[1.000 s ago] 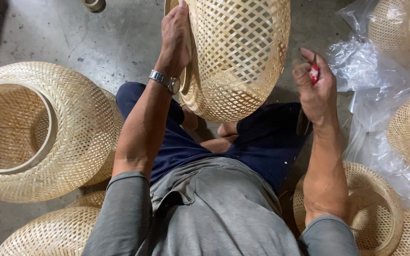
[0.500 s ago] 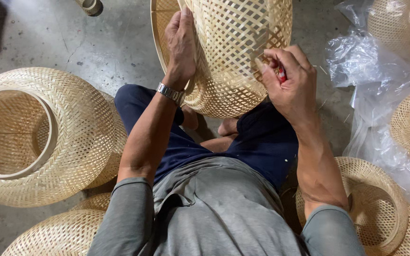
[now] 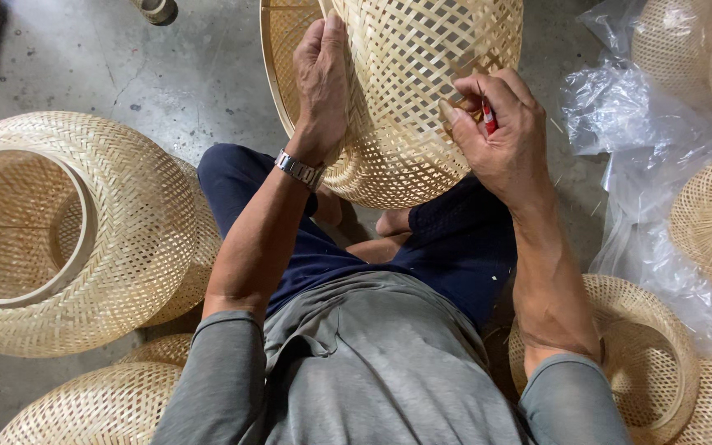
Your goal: The person sits on the floor and uses a red-handled tool to scrape and smooth the woven surface of a large bamboo basket. They rotate the basket to access different areas, occasionally setting it down to pick up another one from a nearby pile.
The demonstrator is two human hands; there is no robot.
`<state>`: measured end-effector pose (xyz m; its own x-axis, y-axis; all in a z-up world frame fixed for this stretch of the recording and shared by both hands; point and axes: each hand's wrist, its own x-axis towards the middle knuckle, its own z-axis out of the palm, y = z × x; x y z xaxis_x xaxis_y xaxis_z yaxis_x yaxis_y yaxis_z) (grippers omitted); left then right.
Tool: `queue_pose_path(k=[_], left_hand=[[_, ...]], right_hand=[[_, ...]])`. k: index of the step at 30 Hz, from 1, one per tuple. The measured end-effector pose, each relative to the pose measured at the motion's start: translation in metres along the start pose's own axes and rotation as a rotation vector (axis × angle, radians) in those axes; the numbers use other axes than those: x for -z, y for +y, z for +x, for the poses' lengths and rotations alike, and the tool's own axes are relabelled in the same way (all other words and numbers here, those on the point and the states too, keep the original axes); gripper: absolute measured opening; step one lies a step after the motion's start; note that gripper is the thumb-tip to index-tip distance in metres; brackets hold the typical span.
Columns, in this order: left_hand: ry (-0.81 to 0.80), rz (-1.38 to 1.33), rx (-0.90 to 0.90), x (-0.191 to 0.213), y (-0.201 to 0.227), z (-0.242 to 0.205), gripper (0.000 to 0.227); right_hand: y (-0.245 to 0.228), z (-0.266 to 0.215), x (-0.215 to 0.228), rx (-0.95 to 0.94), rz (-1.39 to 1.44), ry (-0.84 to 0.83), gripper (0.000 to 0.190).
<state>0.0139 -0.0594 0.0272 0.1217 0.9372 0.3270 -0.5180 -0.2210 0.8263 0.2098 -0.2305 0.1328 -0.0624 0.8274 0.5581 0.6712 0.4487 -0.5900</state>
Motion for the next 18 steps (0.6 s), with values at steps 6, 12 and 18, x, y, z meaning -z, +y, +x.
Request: queue_pose_path(k=[6,12,18], left_hand=[[-0.046,-0.052,-0.012,-0.001,0.012,-0.002,0.032],[-0.093,-0.011,-0.074,0.006,0.023,-0.005,0.032],[-0.135,0.175,-0.135,0.021,0.030,-0.001,0.032]], right_hand=[[0.016,-0.010,-0.016,0.064,0.009,0.045,0.018],[0.045,-0.025,0.003,-0.123,0.417,0.243,0.027],[0.092,-0.004,0.039,-0.713,0.686,0.214,0.050]])
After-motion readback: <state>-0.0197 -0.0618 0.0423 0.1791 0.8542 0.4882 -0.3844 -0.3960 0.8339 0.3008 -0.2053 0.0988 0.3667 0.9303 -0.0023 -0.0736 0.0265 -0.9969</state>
